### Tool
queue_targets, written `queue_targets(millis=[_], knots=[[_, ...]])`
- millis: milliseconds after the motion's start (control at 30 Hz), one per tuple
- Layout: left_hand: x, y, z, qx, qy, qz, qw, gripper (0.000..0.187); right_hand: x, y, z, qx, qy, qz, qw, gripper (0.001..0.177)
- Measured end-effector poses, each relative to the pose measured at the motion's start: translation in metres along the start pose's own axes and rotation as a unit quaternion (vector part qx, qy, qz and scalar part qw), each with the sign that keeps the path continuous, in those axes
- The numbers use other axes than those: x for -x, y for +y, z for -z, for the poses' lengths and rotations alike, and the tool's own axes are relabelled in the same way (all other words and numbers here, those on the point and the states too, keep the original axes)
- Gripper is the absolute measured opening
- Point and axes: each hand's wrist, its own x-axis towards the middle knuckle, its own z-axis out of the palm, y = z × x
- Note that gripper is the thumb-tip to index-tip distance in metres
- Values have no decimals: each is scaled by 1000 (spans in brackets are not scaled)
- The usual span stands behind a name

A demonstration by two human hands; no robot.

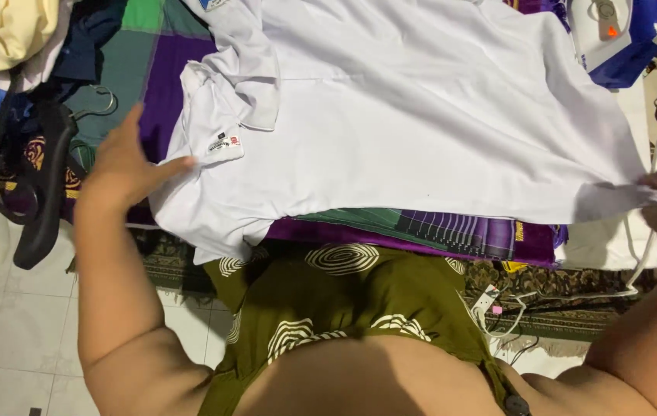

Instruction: Ironing a white shirt on a flat surface

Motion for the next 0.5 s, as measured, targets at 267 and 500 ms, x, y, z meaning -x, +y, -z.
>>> queue_targets(millis=[267, 500], knots=[[-74, 54, -49, -50, -80, 34, 995, 156, -51, -258, 92, -47, -198, -39, 978, 73], [-127, 17, -83, -16, -72, -10, 997, 120, -184, -315, 61, -75, -150, 126, 978, 63]])
